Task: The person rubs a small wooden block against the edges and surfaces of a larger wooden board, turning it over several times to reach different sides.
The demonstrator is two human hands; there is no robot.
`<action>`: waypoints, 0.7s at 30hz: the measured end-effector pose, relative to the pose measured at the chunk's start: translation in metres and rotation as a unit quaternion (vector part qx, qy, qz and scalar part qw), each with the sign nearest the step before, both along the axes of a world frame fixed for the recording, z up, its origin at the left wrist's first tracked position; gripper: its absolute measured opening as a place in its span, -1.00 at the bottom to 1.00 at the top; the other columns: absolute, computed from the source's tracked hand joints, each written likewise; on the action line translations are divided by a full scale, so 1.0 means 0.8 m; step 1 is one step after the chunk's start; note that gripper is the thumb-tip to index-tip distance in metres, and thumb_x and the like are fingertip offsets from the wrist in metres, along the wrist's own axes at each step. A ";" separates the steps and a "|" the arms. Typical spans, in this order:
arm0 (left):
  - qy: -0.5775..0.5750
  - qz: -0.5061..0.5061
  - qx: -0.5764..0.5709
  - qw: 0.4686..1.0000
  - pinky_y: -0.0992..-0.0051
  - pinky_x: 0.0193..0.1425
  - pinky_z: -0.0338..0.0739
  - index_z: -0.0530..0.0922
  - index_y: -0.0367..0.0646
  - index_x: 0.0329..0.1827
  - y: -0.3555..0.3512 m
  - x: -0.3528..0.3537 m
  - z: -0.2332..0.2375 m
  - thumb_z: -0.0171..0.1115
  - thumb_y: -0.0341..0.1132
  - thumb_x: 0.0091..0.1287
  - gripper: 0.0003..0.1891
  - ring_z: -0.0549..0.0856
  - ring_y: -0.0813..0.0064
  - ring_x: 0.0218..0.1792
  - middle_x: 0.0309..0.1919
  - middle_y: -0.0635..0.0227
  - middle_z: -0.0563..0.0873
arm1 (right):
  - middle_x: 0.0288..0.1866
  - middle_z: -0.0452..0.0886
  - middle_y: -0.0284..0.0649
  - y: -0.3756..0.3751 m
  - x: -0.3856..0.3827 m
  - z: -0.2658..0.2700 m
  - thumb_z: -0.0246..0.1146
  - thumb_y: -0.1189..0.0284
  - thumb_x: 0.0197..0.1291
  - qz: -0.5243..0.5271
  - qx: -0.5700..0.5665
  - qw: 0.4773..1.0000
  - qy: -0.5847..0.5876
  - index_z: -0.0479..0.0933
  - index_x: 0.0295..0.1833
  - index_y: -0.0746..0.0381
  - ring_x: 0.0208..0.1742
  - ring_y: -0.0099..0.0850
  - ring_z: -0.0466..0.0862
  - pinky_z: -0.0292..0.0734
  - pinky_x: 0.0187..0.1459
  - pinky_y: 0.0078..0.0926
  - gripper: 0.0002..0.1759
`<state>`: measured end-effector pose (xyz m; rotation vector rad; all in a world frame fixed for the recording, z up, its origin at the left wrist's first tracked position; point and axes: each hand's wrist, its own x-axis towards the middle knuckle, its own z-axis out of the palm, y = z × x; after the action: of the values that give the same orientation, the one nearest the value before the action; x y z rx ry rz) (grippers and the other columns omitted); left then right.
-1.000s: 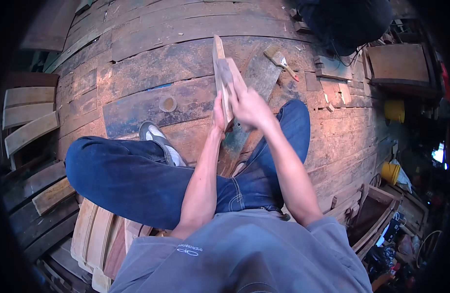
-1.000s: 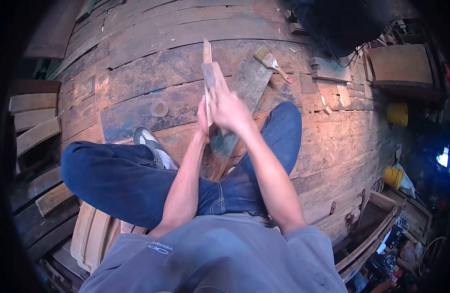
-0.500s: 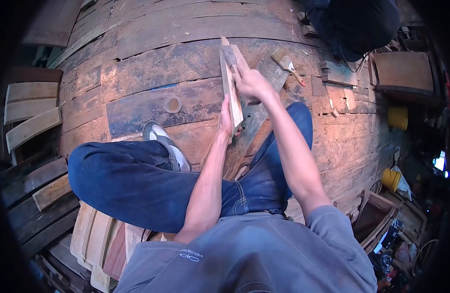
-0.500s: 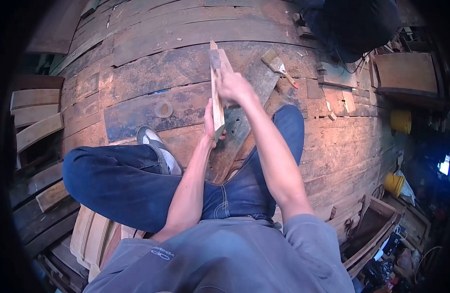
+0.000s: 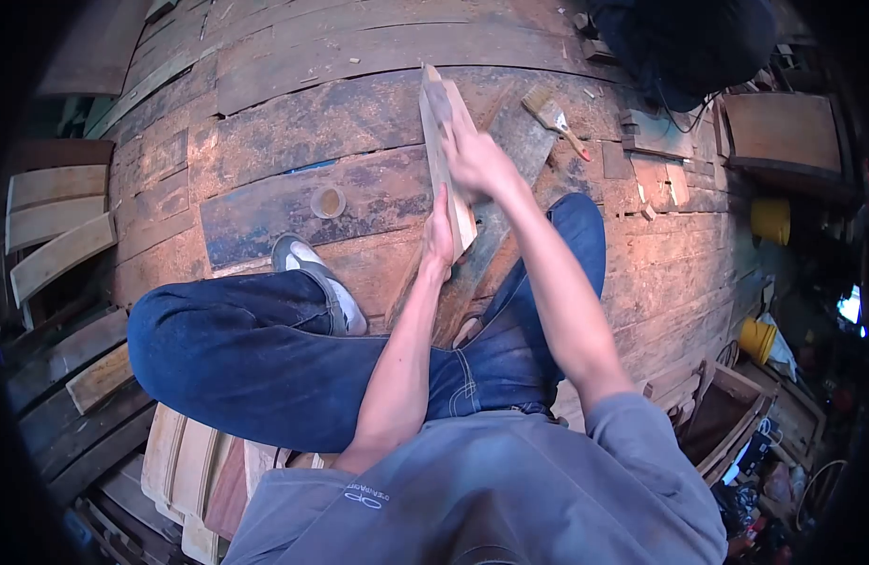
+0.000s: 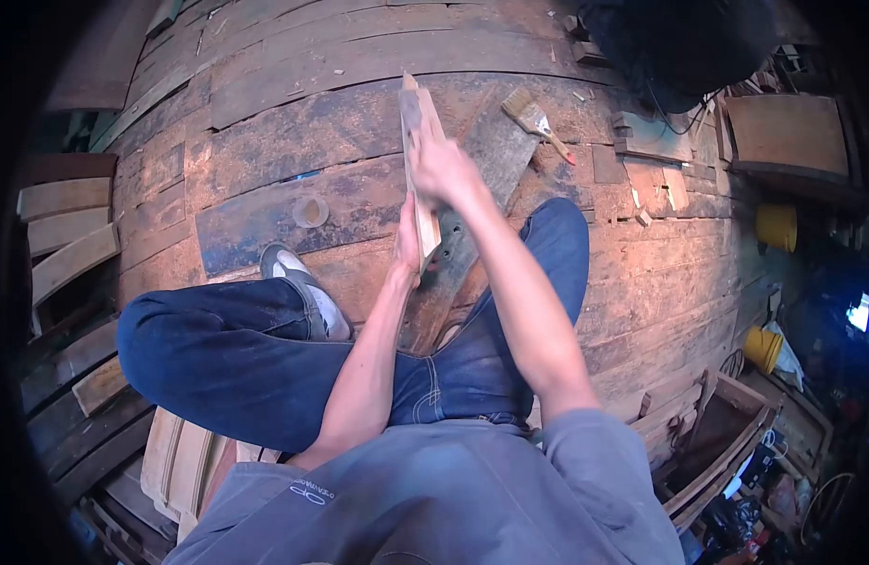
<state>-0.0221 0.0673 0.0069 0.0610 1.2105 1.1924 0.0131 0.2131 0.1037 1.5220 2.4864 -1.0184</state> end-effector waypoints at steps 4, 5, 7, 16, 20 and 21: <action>-0.070 -0.022 -0.020 0.997 0.48 -0.71 0.35 0.63 -0.09 0.07 -0.008 -0.010 0.027 -0.14 0.51 0.44 -0.21 0.57 0.52 -0.63 -0.50 0.40 0.61 | 0.05 0.62 0.51 0.025 -0.028 -0.009 0.01 0.16 0.51 0.018 0.007 0.999 -0.038 0.00 0.68 0.25 0.10 0.29 0.69 0.67 0.13 0.13 -0.23; -0.100 -0.021 -0.001 0.995 0.50 -0.74 0.31 0.61 -0.07 0.12 -0.010 -0.010 0.003 -0.13 0.47 0.46 -0.25 0.57 0.53 -0.62 -0.48 0.38 0.60 | 0.05 0.61 0.51 0.001 -0.023 0.009 0.01 0.15 0.51 0.017 -0.006 0.999 -0.044 -0.01 0.68 0.26 0.08 0.29 0.70 0.68 0.11 0.13 -0.22; -0.094 0.006 0.057 0.994 0.45 -0.37 0.36 0.49 -0.07 0.31 -0.008 -0.006 -0.007 -0.17 0.37 0.54 -0.30 0.58 0.48 -0.30 -0.19 0.34 0.60 | 0.14 0.58 0.50 -0.060 -0.005 0.059 0.01 0.17 0.51 0.008 -0.020 0.999 -0.050 0.04 0.65 0.36 0.00 0.32 0.71 0.72 0.04 0.10 -0.23; 0.013 0.038 0.001 0.999 0.36 0.32 0.50 0.58 -0.27 0.39 -0.023 0.007 -0.062 -0.24 0.30 0.62 -0.21 0.68 0.36 0.22 0.21 0.23 0.72 | 0.02 0.53 0.53 -0.166 0.055 0.110 0.06 0.19 0.51 -0.022 -0.021 0.999 -0.032 -0.04 0.71 0.23 -0.15 0.39 0.70 0.70 -0.02 0.14 -0.20; 0.169 -0.082 -0.034 0.982 0.39 0.04 0.57 0.68 -0.26 0.18 -0.014 -0.012 -0.054 -0.21 0.34 0.57 -0.20 0.74 0.38 -0.08 -0.10 0.18 0.79 | 0.18 0.52 0.57 -0.035 -0.019 0.021 0.01 0.16 0.48 -0.028 0.024 0.996 -0.087 0.01 0.69 0.28 0.05 0.26 0.74 0.68 0.16 0.07 -0.20; 0.112 -0.069 -0.033 0.991 0.43 -0.28 0.51 0.66 -0.14 0.13 -0.008 -0.016 -0.018 -0.21 0.48 0.47 -0.17 0.67 0.44 -0.33 -0.26 0.25 0.72 | 0.26 0.50 0.53 0.000 -0.039 0.001 0.01 0.14 0.47 -0.023 0.003 0.996 -0.086 0.01 0.70 0.26 0.17 0.23 0.69 0.61 0.27 0.05 -0.19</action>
<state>-0.0350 0.0606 -0.0074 0.2308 1.4182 1.0442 -0.0177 0.2133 0.1042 1.6022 2.3498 -0.8483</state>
